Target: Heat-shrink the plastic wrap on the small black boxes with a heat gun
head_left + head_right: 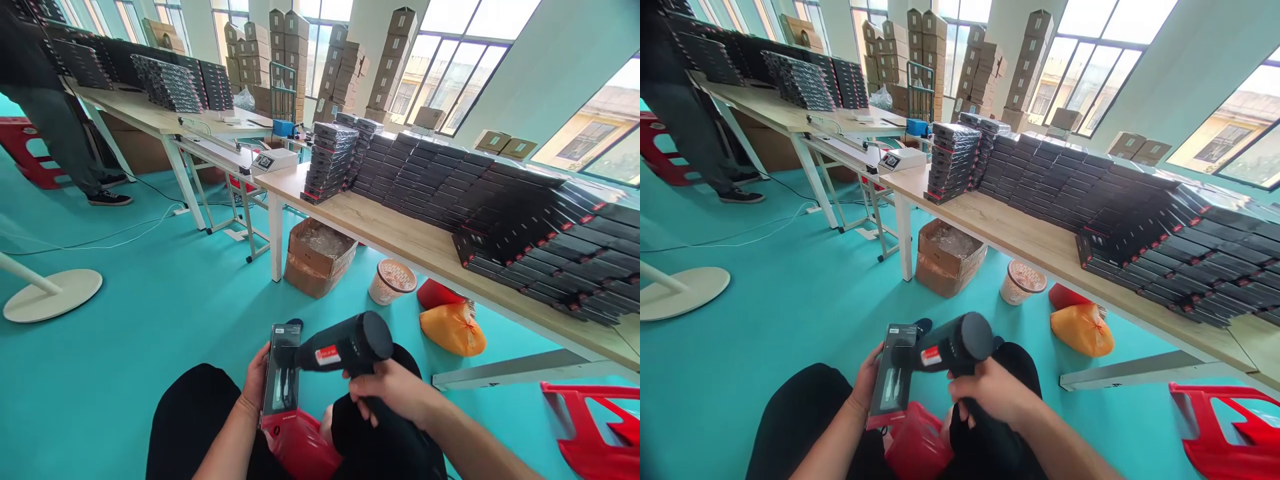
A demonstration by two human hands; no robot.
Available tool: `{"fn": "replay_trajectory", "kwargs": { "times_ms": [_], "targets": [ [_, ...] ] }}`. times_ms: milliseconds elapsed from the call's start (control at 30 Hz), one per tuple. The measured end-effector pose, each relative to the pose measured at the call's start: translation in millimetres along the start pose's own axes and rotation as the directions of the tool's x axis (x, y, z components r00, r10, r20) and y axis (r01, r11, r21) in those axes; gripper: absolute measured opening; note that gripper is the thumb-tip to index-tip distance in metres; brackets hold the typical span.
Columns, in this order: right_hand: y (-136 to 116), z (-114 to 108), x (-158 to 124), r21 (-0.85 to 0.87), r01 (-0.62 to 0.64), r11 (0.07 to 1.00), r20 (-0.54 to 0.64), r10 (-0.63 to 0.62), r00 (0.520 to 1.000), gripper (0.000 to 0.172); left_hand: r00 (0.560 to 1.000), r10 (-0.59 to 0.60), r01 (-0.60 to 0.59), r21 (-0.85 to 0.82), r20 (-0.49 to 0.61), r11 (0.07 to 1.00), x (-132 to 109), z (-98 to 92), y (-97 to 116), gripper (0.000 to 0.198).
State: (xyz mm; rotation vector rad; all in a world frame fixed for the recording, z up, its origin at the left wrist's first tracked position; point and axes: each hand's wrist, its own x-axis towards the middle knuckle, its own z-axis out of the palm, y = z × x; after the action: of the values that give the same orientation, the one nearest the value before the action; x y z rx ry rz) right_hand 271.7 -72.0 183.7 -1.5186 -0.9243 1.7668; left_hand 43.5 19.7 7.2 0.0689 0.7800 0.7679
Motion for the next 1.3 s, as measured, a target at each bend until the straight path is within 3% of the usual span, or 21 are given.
{"fn": "replay_trajectory", "kwargs": {
  "times_ms": [67, 100, 200, 267, 367, 400, 533, 633, 700, 800, 833, 900, 967, 1033, 1100, 1200, 1300],
  "targets": [
    [9.3, 10.2, -8.9, 0.038, -0.002, 0.999, 0.115, -0.002, 0.993, 0.013, 0.995, 0.054, -0.057, -0.034, -0.080, 0.998, 2.5, 0.1, -0.5, 0.028],
    [12.9, 15.8, -11.2, 0.062, 0.015, 0.998, 0.115, -0.022, 0.993, 0.014, 0.993, 0.070, -0.075, -0.045, -0.099, 0.996, 3.3, -0.1, -0.9, 0.028],
    [19.2, 28.7, -11.0, 0.144, 0.052, 0.988, -0.103, -0.038, 0.994, 0.024, 0.996, 0.027, -0.031, -0.048, -0.083, 0.998, 3.6, -2.4, -0.6, 0.038],
    [22.0, 33.7, -9.7, 0.164, 0.031, 0.986, -0.150, -0.006, 0.989, 0.026, 0.998, 0.003, -0.008, -0.067, -0.070, 0.998, 3.3, -4.4, 1.0, 0.042],
    [27.2, 38.2, -10.1, 0.081, -0.009, 0.997, 0.059, 0.004, 0.998, 0.016, 0.995, 0.018, -0.029, -0.108, -0.100, 0.994, 4.3, -6.1, 2.9, 0.041],
    [28.6, 38.9, -10.5, 0.049, 0.006, 0.999, 0.076, -0.010, 0.997, 0.014, 0.994, 0.024, -0.036, -0.111, -0.107, 0.993, 4.8, -6.3, 2.7, 0.041],
    [25.7, 37.1, -11.4, 0.043, 0.050, 0.998, -0.127, -0.044, 0.991, 0.015, 0.989, 0.086, -0.093, -0.056, -0.123, 0.994, 4.3, -7.7, -1.2, 0.040],
    [12.9, 33.1, -9.4, 0.020, 0.016, 1.000, 0.092, -0.018, 0.996, 0.016, 0.950, 0.230, -0.240, -0.024, -0.213, 0.970, 1.5, -8.9, -2.6, 0.040],
    [2.2, 29.3, -2.0, -0.081, 0.051, 0.995, 0.116, -0.041, 0.992, 0.014, 0.970, 0.177, -0.183, -0.023, -0.167, 0.983, -1.1, -7.3, -1.3, 0.036],
    [-11.2, 17.5, 16.0, -0.170, 0.111, 0.979, -0.112, -0.131, 0.985, 0.010, 0.999, -0.015, 0.015, -0.002, 0.033, 1.000, -6.7, -1.1, 2.5, 0.044],
    [-14.1, 11.8, 20.3, -0.164, 0.117, 0.980, -0.131, -0.139, 0.982, 0.010, 0.996, -0.037, 0.037, 0.006, 0.075, 0.999, -8.9, 1.1, 3.7, 0.047],
    [-16.8, -0.9, 21.4, -0.159, 0.097, 0.983, -0.085, -0.112, 0.990, 0.015, 0.994, -0.033, 0.032, 0.007, 0.106, 0.999, -13.0, 4.4, 5.9, 0.047],
    [-16.8, -12.9, 12.6, -0.198, 0.021, 0.980, 0.068, -0.008, 0.998, 0.017, 0.994, -0.028, 0.028, -0.003, 0.109, 1.000, -15.4, 5.6, 7.3, 0.046],
    [-16.3, -21.3, 0.6, -0.304, -0.067, 0.950, 0.252, 0.148, 0.956, 0.013, 0.992, -0.027, 0.031, -0.024, 0.126, 0.999, -15.7, 5.6, 7.7, 0.047],
    [-17.0, -24.1, -6.0, -0.388, -0.085, 0.918, 0.324, 0.222, 0.920, 0.006, 0.989, -0.024, 0.030, -0.040, 0.143, 0.999, -14.4, 5.2, 6.9, 0.047],
    [-19.5, -20.3, -0.2, -0.307, 0.013, 0.952, 0.155, 0.037, 0.987, 0.006, 0.993, -0.032, 0.035, -0.028, 0.110, 0.999, -12.3, 5.7, 5.3, 0.045],
    [-18.6, -14.3, 6.6, -0.239, 0.075, 0.968, 0.026, -0.071, 0.997, 0.007, 0.997, -0.028, 0.030, -0.028, 0.069, 0.999, -12.5, 7.4, 6.1, 0.047]
  ]
}}
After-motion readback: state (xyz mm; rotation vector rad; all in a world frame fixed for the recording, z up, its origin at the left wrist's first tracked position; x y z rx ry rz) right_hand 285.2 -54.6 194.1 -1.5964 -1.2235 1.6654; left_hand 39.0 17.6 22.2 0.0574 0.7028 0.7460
